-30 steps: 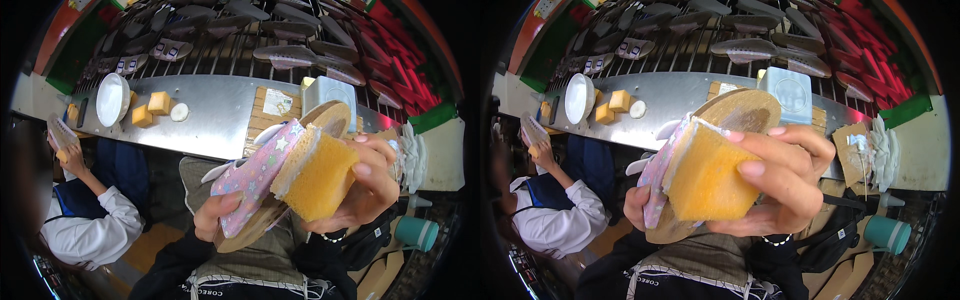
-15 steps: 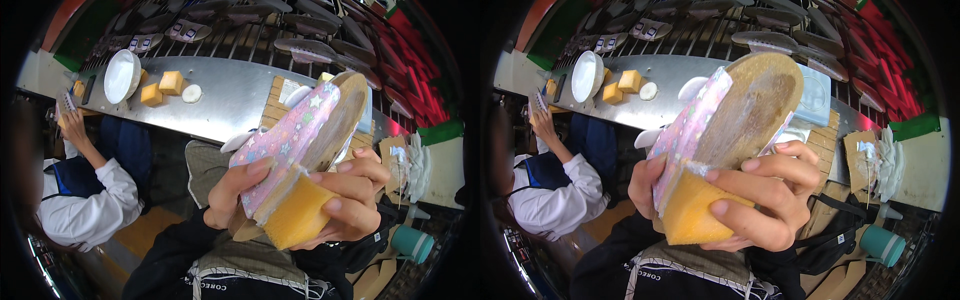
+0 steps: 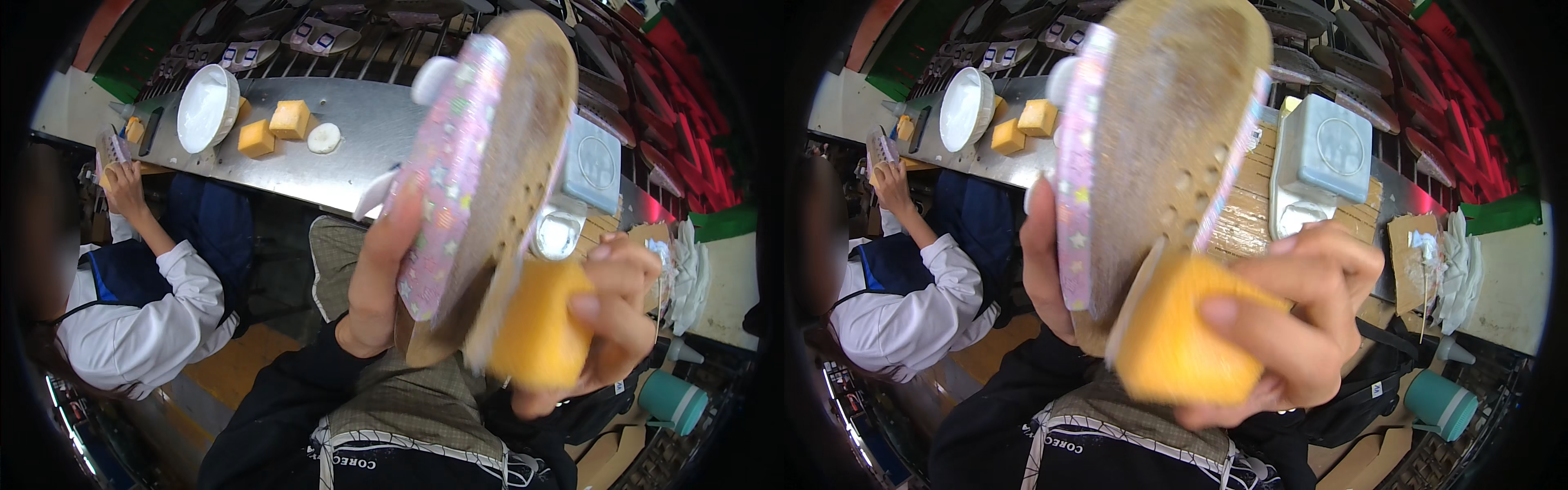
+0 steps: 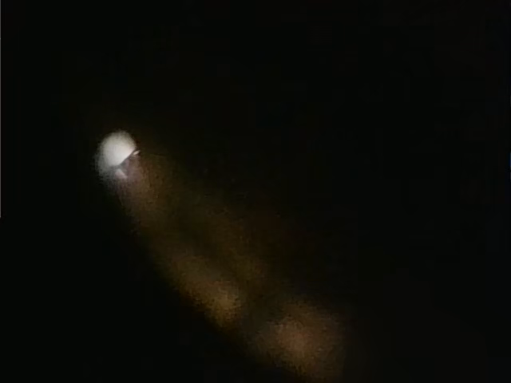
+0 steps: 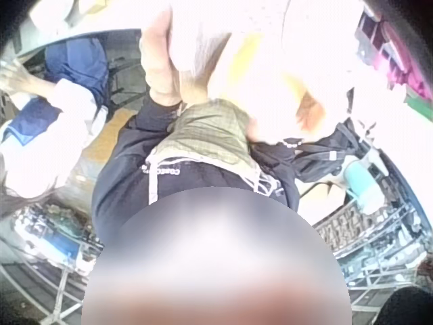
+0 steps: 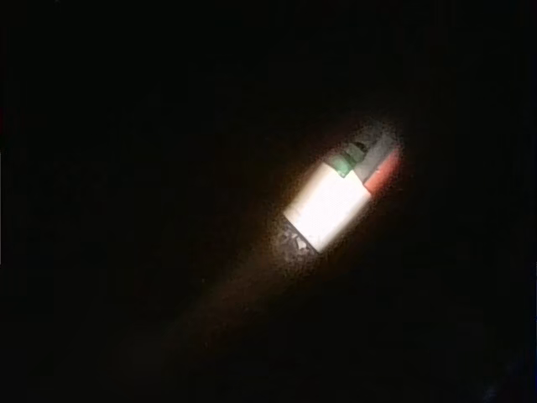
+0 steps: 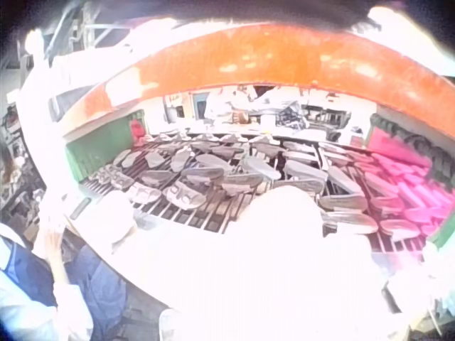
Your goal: The person repeatedly rubs a yellow block against the sole of a pink star-patterned sandal, then places the sandal on a rack. The person also handles a white plastic sandal form and a small white circular object on the workbench.
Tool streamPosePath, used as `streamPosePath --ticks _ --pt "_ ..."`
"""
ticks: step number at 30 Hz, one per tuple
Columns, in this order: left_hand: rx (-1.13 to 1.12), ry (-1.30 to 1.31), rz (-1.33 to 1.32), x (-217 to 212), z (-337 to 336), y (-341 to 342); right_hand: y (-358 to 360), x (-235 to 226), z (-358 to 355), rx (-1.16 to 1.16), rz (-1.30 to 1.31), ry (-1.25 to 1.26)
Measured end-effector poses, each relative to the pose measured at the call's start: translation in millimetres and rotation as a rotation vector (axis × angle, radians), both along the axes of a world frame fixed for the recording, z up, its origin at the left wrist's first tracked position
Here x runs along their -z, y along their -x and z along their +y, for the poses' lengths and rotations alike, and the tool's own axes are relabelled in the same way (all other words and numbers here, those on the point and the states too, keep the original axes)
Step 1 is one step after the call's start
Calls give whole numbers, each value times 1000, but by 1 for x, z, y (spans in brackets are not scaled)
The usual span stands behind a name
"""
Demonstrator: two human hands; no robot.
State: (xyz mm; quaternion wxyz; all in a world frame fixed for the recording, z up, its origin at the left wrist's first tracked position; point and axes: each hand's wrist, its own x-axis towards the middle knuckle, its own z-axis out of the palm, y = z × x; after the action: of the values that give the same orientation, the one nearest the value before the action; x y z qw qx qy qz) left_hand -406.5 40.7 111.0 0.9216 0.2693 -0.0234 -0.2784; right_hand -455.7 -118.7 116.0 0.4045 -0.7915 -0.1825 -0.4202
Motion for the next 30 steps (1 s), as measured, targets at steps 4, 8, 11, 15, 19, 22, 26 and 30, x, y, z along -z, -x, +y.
streamPosePath --ticks 4,8,11,15,19,22,26,30 --pt "-100 174 -185 13 4 -11 1 -12 -7 -107 148 220" --pt "-174 219 -200 13 7 -9 2 -17 -15 -150 139 172" --pt "-192 349 -194 10 2 -5 -2 -3 -9 127 108 153" --pt "-297 352 -222 15 4 -7 -3 22 21 72 -29 -107" --pt "-478 306 -272 27 10 -13 1 33 45 114 -57 -263" --pt "-515 205 -235 27 5 -14 4 32 52 25 -126 -277" --pt "-703 -56 118 7 -4 -10 3 32 50 -15 -113 -488" --pt "-608 184 58 -10 7 -15 1 41 37 56 -94 -41"
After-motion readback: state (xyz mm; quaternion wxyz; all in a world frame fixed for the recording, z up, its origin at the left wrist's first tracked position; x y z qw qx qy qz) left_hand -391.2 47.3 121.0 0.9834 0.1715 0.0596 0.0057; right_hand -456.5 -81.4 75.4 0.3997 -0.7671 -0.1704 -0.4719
